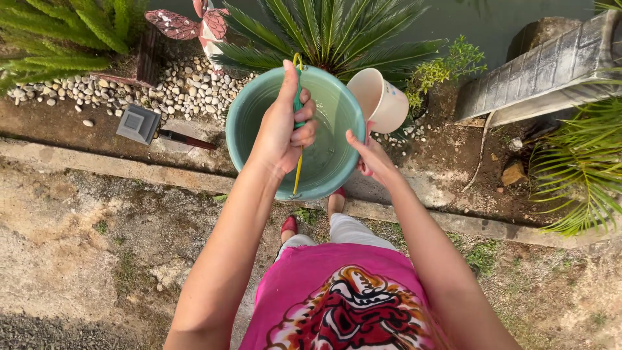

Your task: Scoop water from a backyard pond into a bucket and use a small bailer to water plants and small palm trees around the garden.

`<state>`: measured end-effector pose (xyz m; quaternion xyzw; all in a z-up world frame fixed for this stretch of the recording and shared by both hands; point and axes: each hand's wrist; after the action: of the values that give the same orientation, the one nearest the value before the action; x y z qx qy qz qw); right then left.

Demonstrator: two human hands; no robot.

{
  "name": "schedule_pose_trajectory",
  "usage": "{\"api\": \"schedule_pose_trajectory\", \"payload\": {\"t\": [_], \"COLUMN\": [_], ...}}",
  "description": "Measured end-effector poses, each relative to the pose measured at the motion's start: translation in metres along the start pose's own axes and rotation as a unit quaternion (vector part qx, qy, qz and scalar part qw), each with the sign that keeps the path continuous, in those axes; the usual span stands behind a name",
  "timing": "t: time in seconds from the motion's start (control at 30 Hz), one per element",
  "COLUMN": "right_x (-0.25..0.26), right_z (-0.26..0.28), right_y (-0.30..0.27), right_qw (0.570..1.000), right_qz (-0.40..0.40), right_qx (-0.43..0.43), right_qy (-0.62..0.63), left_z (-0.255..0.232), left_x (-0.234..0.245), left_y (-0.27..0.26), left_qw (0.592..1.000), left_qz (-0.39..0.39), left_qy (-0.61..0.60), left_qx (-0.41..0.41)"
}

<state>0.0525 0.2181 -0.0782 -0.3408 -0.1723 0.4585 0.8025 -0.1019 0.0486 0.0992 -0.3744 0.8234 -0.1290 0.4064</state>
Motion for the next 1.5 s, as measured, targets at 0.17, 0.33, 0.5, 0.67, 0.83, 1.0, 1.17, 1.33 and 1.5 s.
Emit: {"api": "schedule_pose_trajectory", "payload": {"t": [0.17,0.33,0.5,0.67,0.83,1.0,1.17,1.33,1.5], "right_x": [-0.019,-0.013,-0.035,-0.027,-0.016,-0.001,0.016,0.028,0.047], "right_z": [-0.036,-0.107,-0.133,-0.184,-0.237,-0.297,-0.361,-0.425,-0.445], "right_y": [-0.029,-0.045,-0.132,-0.209,-0.293,-0.356,-0.414,-0.471,-0.528], "right_qw": [0.990,0.930,0.882,0.834,0.790,0.732,0.697,0.634,0.628], "right_qz": [-0.084,-0.134,-0.267,-0.313,-0.383,-0.436,-0.488,-0.506,-0.541], "right_qx": [0.038,0.079,0.092,0.120,0.112,0.141,0.115,0.179,0.170], "right_qy": [0.102,0.332,0.377,0.439,0.465,0.503,0.514,0.557,0.533], "left_z": [-0.002,0.002,-0.002,0.022,0.076,0.156,0.252,0.337,0.415], "left_x": [-0.019,-0.031,-0.052,-0.069,-0.105,-0.153,-0.205,-0.241,-0.271], "left_y": [-0.016,-0.043,-0.067,-0.063,-0.083,-0.131,-0.215,-0.279,-0.303], "left_qw": [0.994,0.973,0.926,0.903,0.855,0.824,0.775,0.751,0.726], "left_qz": [0.079,0.178,0.254,0.299,0.351,0.433,0.502,0.514,0.499], "left_qy": [0.077,0.146,0.277,0.308,0.380,0.346,0.343,0.321,0.321], "left_qx": [0.009,0.013,-0.019,0.001,0.026,0.119,0.174,0.264,0.347]}}
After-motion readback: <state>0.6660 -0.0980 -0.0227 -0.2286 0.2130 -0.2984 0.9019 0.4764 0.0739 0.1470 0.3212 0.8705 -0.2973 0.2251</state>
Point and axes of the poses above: each hand's wrist, its own y-axis towards the middle knuckle, its own x-axis out of the back of the hand, z = x × y, and after that the axes turned 5 degrees about y, right-handed
